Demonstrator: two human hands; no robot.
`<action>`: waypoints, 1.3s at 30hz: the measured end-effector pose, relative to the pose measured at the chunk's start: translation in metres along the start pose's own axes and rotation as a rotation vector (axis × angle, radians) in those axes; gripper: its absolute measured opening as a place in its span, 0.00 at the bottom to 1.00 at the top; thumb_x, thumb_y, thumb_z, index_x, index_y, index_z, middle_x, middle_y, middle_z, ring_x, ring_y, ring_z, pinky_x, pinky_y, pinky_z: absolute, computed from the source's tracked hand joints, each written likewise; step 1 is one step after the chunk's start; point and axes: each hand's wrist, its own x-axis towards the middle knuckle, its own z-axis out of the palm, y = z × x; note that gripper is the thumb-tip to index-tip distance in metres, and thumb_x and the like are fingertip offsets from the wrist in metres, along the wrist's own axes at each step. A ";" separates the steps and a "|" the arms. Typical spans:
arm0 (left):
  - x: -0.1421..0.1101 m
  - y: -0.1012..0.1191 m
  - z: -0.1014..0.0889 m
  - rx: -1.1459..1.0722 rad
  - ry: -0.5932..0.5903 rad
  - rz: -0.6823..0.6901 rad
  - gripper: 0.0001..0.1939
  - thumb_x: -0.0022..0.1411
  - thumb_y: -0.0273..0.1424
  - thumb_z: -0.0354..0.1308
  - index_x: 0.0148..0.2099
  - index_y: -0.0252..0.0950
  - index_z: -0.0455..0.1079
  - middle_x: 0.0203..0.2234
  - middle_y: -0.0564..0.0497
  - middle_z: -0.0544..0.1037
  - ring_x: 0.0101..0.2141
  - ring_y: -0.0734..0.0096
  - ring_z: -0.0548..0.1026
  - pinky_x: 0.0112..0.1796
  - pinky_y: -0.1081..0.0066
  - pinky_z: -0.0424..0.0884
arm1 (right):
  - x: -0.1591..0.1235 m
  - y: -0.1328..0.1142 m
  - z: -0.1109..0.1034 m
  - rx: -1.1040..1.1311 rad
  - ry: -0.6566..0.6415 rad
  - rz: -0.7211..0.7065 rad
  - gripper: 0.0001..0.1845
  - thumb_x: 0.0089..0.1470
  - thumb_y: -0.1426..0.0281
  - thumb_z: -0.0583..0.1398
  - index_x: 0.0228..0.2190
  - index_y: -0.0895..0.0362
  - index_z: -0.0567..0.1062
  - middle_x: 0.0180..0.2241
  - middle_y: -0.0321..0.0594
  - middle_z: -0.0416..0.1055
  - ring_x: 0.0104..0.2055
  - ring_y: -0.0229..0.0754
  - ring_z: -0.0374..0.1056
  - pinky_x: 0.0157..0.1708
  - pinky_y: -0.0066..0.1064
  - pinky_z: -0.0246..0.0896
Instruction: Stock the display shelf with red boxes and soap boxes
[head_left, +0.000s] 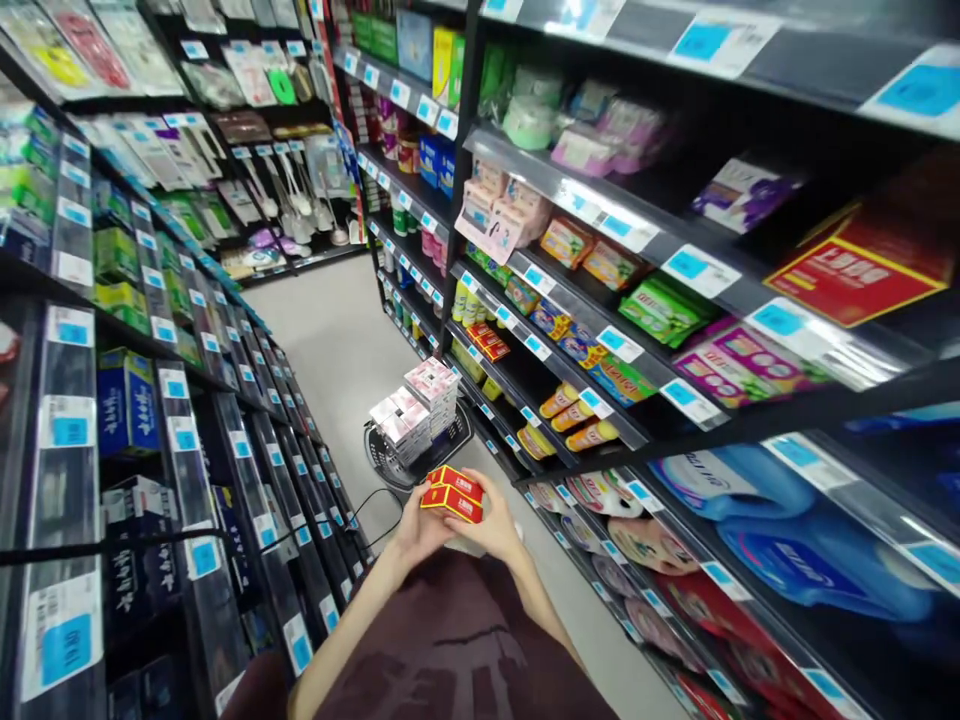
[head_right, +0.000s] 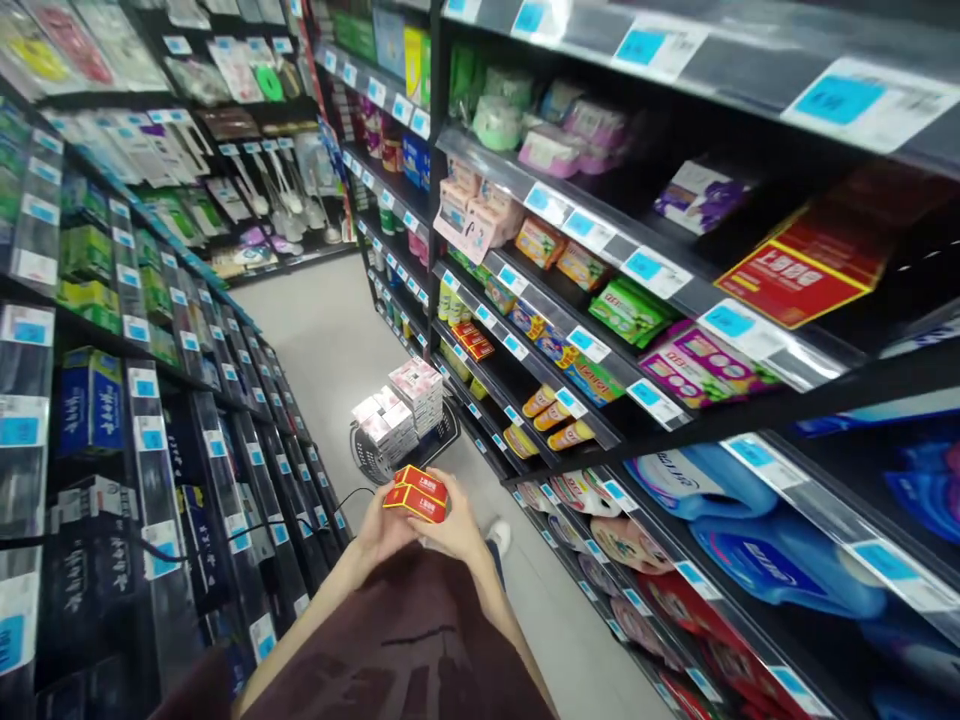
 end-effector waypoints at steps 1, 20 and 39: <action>-0.001 -0.001 0.008 -0.072 -0.001 0.011 0.25 0.65 0.45 0.57 0.53 0.30 0.71 0.47 0.37 0.79 0.47 0.52 0.77 0.49 0.55 0.70 | 0.002 -0.003 0.000 0.044 0.023 -0.005 0.42 0.40 0.68 0.74 0.57 0.51 0.68 0.55 0.43 0.68 0.56 0.50 0.67 0.58 0.42 0.63; 0.012 -0.037 0.062 -0.203 -0.093 -0.267 0.27 0.66 0.47 0.57 0.50 0.25 0.73 0.42 0.34 0.78 0.41 0.56 0.76 0.46 0.61 0.70 | -0.020 -0.003 -0.049 0.225 0.313 -0.087 0.14 0.61 0.59 0.62 0.44 0.54 0.77 0.46 0.44 0.71 0.50 0.46 0.68 0.51 0.35 0.62; 0.007 -0.024 0.047 -0.123 -0.069 -0.356 0.29 0.65 0.50 0.57 0.50 0.26 0.73 0.42 0.34 0.78 0.43 0.53 0.75 0.43 0.64 0.70 | -0.017 0.002 -0.056 0.257 0.097 -0.025 0.21 0.59 0.55 0.64 0.48 0.54 0.80 0.48 0.43 0.68 0.51 0.46 0.68 0.52 0.35 0.62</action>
